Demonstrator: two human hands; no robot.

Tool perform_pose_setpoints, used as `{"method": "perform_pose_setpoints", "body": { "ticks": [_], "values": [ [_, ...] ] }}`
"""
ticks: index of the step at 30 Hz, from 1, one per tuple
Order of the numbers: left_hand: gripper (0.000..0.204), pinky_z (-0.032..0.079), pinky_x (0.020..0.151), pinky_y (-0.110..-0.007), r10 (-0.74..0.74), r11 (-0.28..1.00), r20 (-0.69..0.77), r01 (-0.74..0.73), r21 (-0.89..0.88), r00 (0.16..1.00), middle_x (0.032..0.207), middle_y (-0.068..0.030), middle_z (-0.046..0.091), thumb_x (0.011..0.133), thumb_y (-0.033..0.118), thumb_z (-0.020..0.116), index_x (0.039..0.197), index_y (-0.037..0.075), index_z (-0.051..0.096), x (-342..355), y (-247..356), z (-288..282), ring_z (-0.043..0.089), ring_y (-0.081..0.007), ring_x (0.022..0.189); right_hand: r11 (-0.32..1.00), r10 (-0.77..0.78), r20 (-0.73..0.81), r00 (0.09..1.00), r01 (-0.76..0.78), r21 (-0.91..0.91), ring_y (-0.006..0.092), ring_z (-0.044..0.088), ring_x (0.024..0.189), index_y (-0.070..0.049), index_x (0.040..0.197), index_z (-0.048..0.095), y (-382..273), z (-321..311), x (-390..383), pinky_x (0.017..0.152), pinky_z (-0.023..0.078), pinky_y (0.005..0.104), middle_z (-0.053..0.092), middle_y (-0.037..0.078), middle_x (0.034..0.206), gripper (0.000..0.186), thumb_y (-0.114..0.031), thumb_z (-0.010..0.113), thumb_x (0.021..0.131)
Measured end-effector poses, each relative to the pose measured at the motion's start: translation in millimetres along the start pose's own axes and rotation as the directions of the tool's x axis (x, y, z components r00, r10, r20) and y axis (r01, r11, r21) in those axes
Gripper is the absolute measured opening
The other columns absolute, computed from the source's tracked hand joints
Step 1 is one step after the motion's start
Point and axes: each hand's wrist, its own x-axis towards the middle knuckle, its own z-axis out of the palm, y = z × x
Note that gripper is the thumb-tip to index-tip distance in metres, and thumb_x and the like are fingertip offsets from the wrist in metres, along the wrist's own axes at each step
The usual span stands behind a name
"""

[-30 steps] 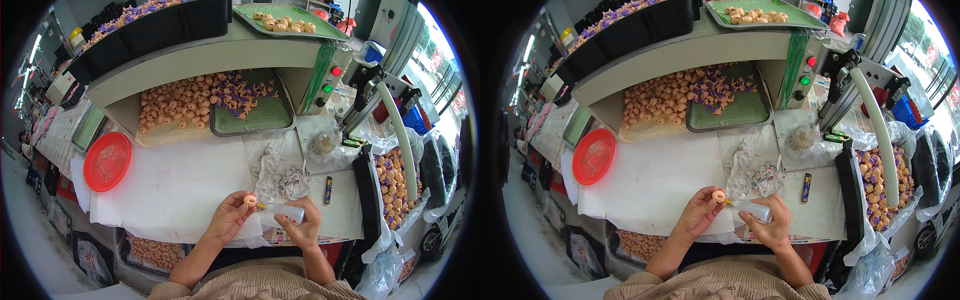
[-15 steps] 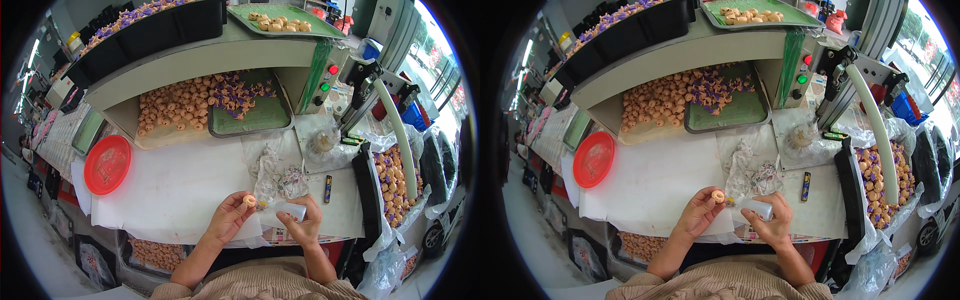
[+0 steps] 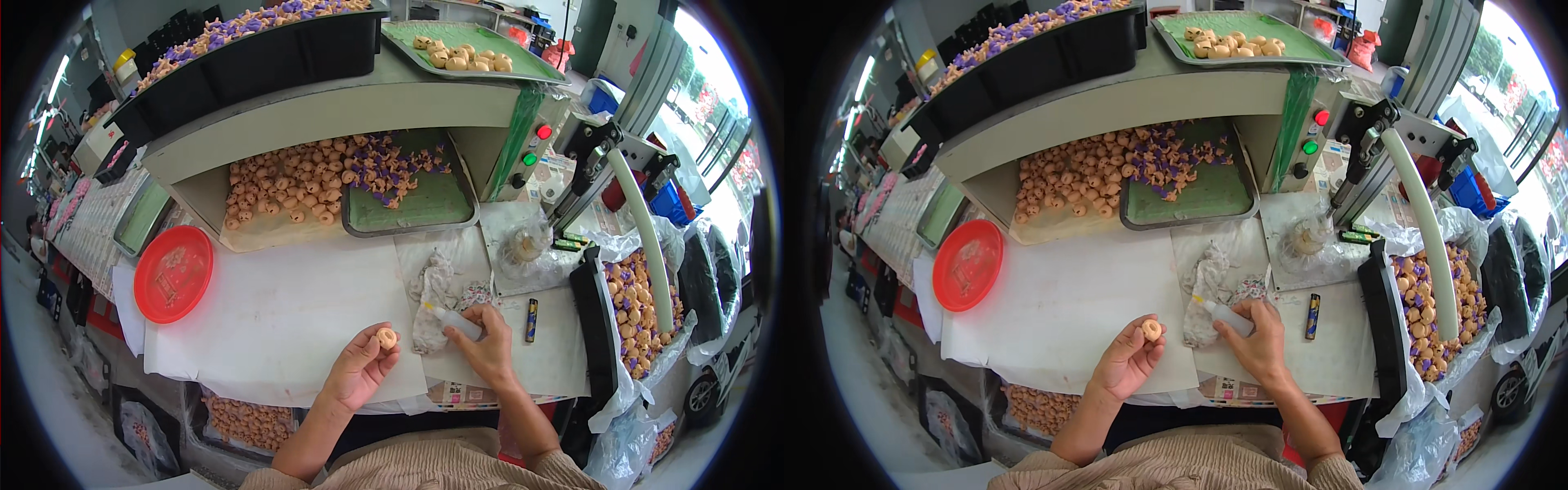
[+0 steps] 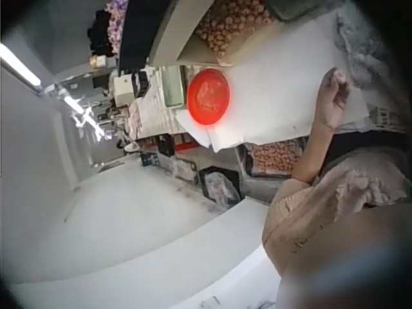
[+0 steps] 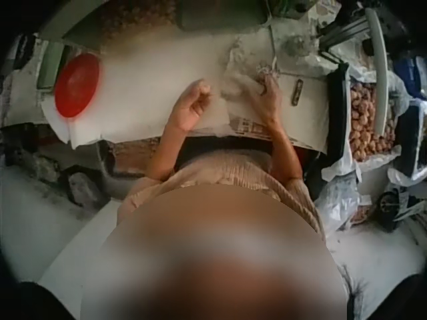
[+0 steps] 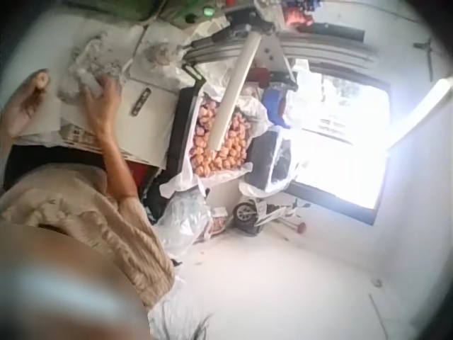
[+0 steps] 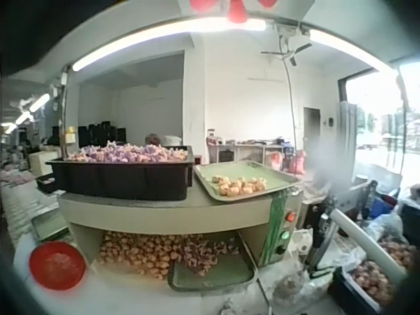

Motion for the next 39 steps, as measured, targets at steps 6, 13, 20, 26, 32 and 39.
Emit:
{"method": "perform_pose_setpoints", "body": {
  "ticks": [6, 13, 20, 26, 32, 39],
  "values": [
    [0.034, 0.054, 0.086, -0.026, 0.034, 0.999, 0.003, -0.034, -0.030, 0.999, 0.112, -0.0109, 0.059, 0.094, 0.018, 0.056, 0.124, 0.004, 0.051, -17, 22, -10, 0.062, -0.0168, 0.097, 0.921, -0.373, -0.018, 0.928, 0.368, -0.126, 0.0310, 0.057, 0.086, -0.002, 0.089, 0.062, -40, 16, 58, 0.076, 0.046, 0.0373, 0.064, 0.012, 0.089, 0.016, -0.002, 0.069, 0.074],
    [0.033, 0.054, 0.086, -0.026, 0.029, 0.998, 0.047, -0.026, -0.060, 0.999, 0.113, -0.0111, 0.059, 0.095, 0.018, 0.055, 0.124, 0.004, 0.051, -33, 30, 0, 0.062, -0.0170, 0.098, 0.851, -0.466, 0.146, 0.872, 0.487, -0.194, 0.0339, 0.057, 0.094, -0.004, 0.100, 0.065, -40, 98, 197, 0.078, 0.048, 0.0416, 0.065, 0.014, 0.095, 0.020, -0.001, 0.058, 0.081],
    [0.033, 0.053, 0.088, -0.027, 0.035, 0.998, 0.025, -0.034, -0.058, 0.999, 0.114, -0.0111, 0.060, 0.095, 0.016, 0.055, 0.125, 0.005, 0.051, -58, 51, -5, 0.061, -0.0169, 0.100, 0.788, -0.328, 0.400, 0.856, 0.481, -0.385, 0.0362, 0.058, 0.097, -0.009, 0.107, 0.064, -54, 148, 225, 0.081, 0.050, 0.0452, 0.059, 0.016, 0.111, 0.032, -0.003, 0.062, 0.075],
    [0.032, 0.053, 0.088, -0.027, 0.033, 0.997, 0.026, -0.031, -0.064, 0.999, 0.114, -0.0109, 0.060, 0.094, 0.015, 0.056, 0.125, 0.006, 0.051, -44, 56, -7, 0.062, -0.0165, 0.099, 0.824, -0.283, 0.348, 0.894, 0.413, -0.389, 0.0339, 0.064, 0.086, -0.007, 0.099, 0.063, -37, 136, 216, 0.072, 0.054, 0.0413, 0.057, 0.020, 0.107, 0.026, 0.003, 0.057, 0.076],
    [0.032, 0.053, 0.088, -0.027, 0.082, 0.997, -0.020, -0.082, 0.012, 0.996, 0.112, -0.0090, 0.060, 0.092, 0.012, 0.058, 0.123, 0.006, 0.052, -27, 55, -2, 0.062, -0.0164, 0.099, 0.966, -0.201, 0.373, 0.906, 0.121, 0.227, 0.0134, 0.062, 0.072, -0.002, 0.094, 0.067, -87, 78, 150, 0.066, 0.049, 0.0264, 0.064, 0.008, 0.083, 0.015, -0.005, 0.070, 0.079],
    [0.034, 0.053, 0.091, -0.029, 0.063, 0.994, -0.012, -0.061, 0.085, 0.998, 0.112, -0.0066, 0.061, 0.088, 0.008, 0.063, 0.120, 0.004, 0.054, 0, 29, 7, 0.062, -0.0158, 0.098, 0.950, -0.152, 0.433, 0.888, 0.010, 0.313, 0.0147, 0.064, 0.078, -0.003, 0.103, 0.068, -95, 24, 39, 0.068, 0.051, 0.0261, 0.066, 0.010, 0.090, 0.021, -0.009, 0.070, 0.083]
  ]
}}
